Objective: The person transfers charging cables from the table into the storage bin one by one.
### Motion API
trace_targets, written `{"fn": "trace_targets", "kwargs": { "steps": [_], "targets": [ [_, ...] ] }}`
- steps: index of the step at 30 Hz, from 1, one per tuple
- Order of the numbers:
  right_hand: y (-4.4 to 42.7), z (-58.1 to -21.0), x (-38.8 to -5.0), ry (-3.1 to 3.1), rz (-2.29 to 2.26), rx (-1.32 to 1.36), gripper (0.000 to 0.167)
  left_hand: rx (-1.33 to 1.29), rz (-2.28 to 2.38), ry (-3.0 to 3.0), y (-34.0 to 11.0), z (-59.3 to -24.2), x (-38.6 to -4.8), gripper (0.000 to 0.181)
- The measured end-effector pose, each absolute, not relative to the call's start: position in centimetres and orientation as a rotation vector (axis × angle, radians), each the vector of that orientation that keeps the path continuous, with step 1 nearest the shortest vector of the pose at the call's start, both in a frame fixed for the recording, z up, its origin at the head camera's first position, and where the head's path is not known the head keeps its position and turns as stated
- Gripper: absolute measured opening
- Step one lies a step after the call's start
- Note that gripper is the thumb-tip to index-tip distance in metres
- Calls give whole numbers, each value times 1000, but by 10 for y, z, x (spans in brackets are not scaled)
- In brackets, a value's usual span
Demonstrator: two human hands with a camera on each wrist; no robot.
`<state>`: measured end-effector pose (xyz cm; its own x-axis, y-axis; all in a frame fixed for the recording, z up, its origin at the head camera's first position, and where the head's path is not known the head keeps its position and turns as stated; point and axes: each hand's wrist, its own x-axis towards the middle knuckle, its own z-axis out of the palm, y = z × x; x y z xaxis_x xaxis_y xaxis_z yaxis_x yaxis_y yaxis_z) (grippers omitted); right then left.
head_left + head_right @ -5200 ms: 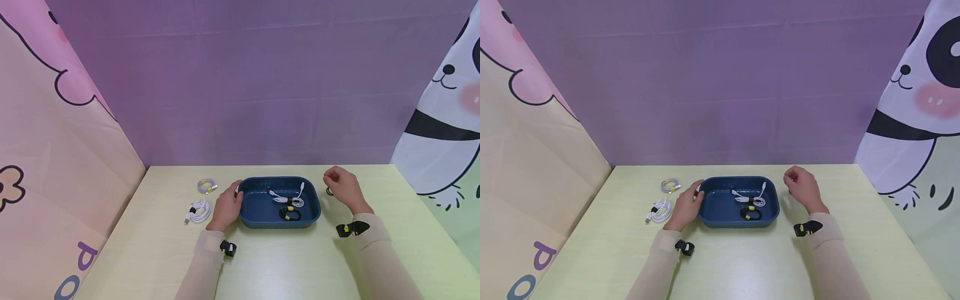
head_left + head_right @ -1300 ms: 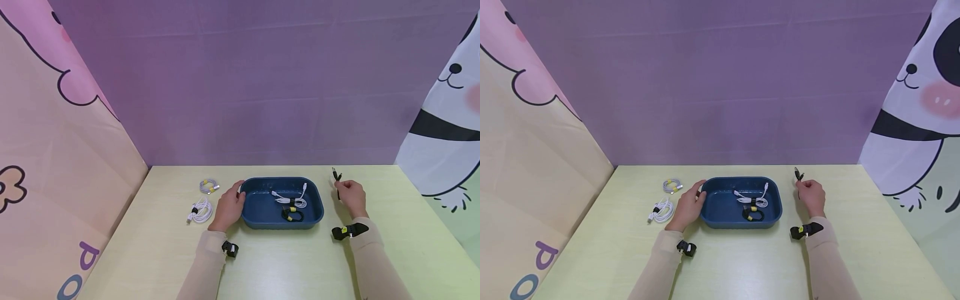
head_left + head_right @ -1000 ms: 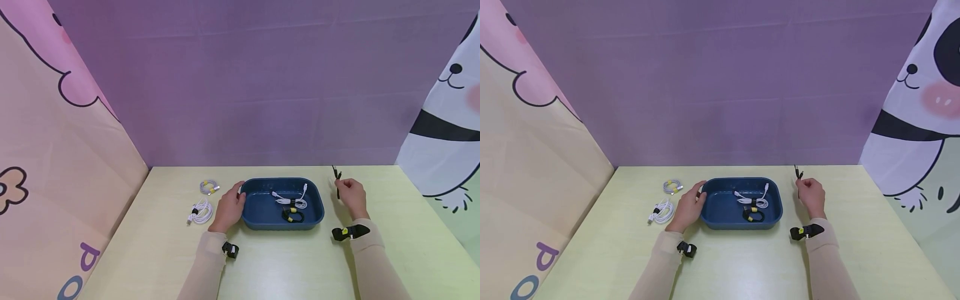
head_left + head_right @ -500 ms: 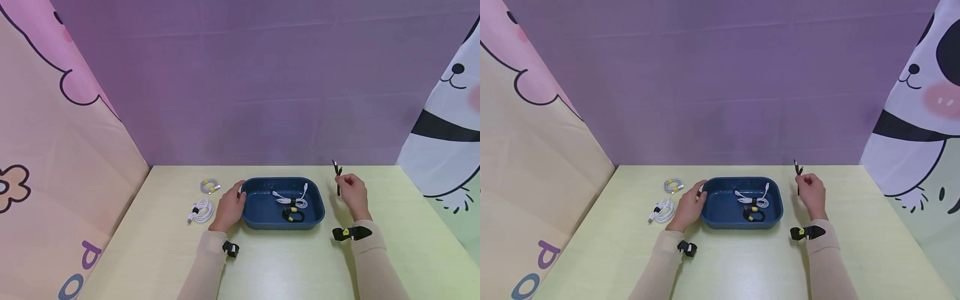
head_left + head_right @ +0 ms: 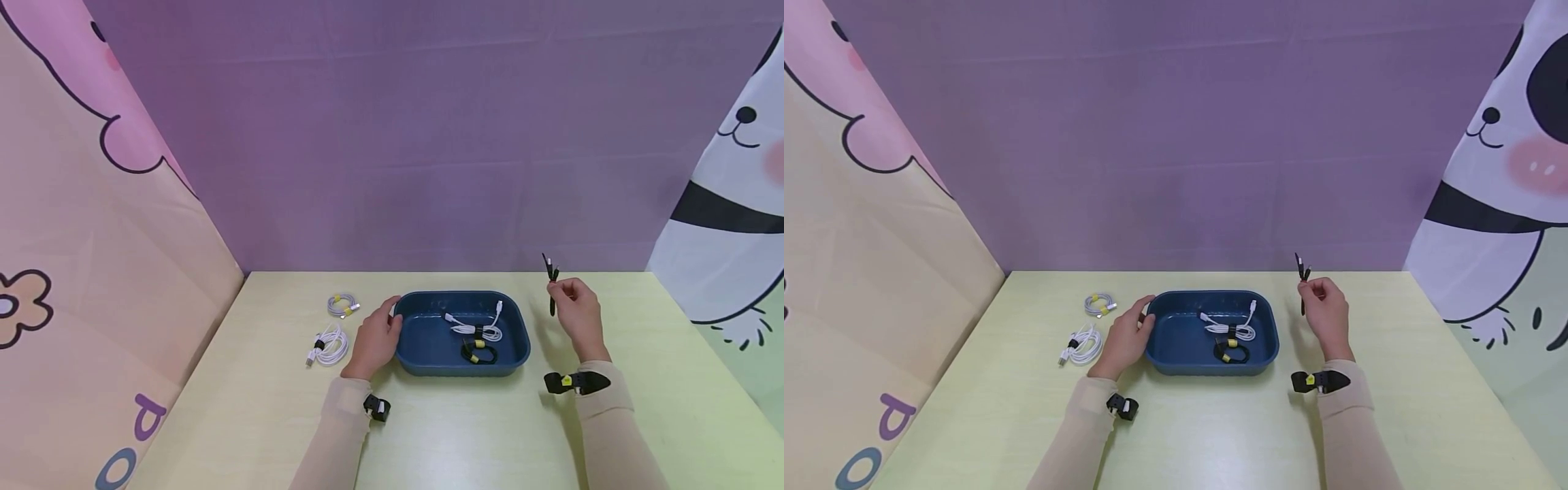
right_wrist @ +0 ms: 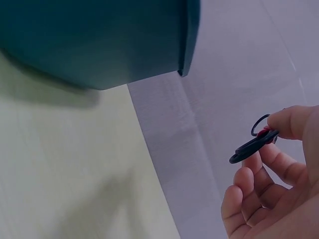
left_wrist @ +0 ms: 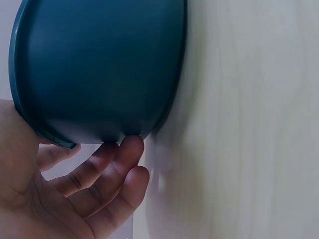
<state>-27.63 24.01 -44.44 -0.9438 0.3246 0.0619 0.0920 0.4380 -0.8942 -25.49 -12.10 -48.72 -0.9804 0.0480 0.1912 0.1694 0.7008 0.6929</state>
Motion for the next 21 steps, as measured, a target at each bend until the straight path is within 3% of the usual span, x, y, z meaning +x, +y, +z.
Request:
{"fn": "trace_targets", "kwargs": {
  "steps": [21],
  "targets": [
    [233,-433,-272,-2420,1536,-307,37,-180,-1128,-2752,-121,-488,-255,43]
  ]
}}
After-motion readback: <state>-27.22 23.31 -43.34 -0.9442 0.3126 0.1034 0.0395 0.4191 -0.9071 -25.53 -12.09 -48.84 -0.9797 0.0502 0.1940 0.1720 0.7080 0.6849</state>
